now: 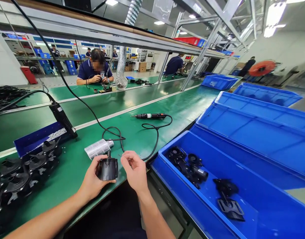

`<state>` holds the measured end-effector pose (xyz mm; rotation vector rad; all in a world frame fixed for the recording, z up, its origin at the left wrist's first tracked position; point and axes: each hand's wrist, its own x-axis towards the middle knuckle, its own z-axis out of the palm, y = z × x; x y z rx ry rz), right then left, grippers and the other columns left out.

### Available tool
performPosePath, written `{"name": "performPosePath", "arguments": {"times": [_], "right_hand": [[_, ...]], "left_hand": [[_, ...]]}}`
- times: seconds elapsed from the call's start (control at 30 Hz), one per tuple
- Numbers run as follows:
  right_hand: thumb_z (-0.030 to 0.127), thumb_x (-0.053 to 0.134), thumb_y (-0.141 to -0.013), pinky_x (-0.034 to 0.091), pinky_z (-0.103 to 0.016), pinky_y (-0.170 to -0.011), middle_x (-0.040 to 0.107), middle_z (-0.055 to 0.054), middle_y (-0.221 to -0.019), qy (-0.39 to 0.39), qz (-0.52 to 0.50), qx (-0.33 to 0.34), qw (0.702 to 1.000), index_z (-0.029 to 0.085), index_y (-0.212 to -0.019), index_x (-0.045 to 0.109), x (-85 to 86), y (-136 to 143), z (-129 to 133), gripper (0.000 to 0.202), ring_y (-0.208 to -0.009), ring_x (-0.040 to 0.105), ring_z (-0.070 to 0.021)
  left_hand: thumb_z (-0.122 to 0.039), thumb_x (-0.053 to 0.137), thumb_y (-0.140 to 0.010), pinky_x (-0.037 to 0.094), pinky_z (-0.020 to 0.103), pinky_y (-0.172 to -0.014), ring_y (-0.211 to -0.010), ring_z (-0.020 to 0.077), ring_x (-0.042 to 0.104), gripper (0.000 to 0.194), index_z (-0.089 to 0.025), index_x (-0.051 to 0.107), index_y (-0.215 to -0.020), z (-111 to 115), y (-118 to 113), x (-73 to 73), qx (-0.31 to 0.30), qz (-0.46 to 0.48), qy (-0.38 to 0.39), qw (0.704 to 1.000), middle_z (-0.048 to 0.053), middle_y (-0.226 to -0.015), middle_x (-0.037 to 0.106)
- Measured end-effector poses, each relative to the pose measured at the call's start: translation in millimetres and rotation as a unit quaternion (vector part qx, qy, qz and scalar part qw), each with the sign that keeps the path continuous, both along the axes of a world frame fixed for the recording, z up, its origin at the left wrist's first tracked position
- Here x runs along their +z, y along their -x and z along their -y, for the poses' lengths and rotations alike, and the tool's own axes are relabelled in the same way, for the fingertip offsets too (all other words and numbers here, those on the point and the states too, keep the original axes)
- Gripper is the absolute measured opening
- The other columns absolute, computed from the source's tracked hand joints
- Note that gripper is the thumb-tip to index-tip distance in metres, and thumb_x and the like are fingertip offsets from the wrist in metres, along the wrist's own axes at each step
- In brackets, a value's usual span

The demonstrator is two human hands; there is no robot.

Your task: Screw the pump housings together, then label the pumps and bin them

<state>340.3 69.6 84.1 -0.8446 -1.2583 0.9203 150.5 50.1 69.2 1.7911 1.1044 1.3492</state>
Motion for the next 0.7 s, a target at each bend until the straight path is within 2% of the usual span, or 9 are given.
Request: {"name": "performPosePath", "arguments": {"times": [0.1,0.27,0.53,0.7], "right_hand": [[0.058,0.072,-0.091,0.049,-0.014,-0.073,0.06,-0.007,-0.09,0.032,0.037,0.088,0.995,0.008,-0.093,0.062,9.0,-10,15,0.05,-0.08,0.056,-0.0044],[0.055,0.072,-0.092,0.048,-0.013,-0.073,0.063,-0.006,-0.089,0.099,0.137,0.211,0.963,0.007,-0.093,0.063,24.3,-19,24,0.048,-0.079,0.056,-0.0036],[0.035,0.065,-0.093,0.043,-0.012,-0.068,0.068,-0.003,-0.085,0.091,0.285,0.178,0.937,0.01,-0.091,0.072,54.8,-22,28,0.026,-0.074,0.055,-0.0027],[0.034,0.063,-0.093,0.04,-0.012,-0.063,0.069,-0.002,-0.083,0.105,0.316,0.168,0.928,0.012,-0.091,0.074,62.3,-17,32,0.025,-0.068,0.054,-0.0022]], "left_hand": [[-0.044,0.098,-0.067,0.054,0.028,-0.091,-0.105,0.017,0.064,0.085,-0.023,0.05,-0.135,0,1,0.0,0.011,-0.016,-0.008,1.0,0.006,-0.126,0.062],[-0.041,0.096,-0.071,0.054,0.031,-0.095,-0.107,0.0179,0.066,0.079,-0.023,0.051,-0.133,3,0,-0.6,-0.002,-0.04,-0.06,0.997,0.007,-0.127,0.063],[-0.035,0.094,-0.073,0.055,0.032,-0.099,-0.112,0.0184,0.066,0.074,-0.024,0.052,-0.134,2,-1,-2.5,-0.001,-0.054,-0.118,0.992,0.008,-0.131,0.061],[-0.033,0.094,-0.074,0.054,0.031,-0.103,-0.118,0.0186,0.065,0.073,-0.024,0.053,-0.134,2,-1,-1.6,0.004,-0.064,-0.149,0.987,0.007,-0.132,0.061]]}}
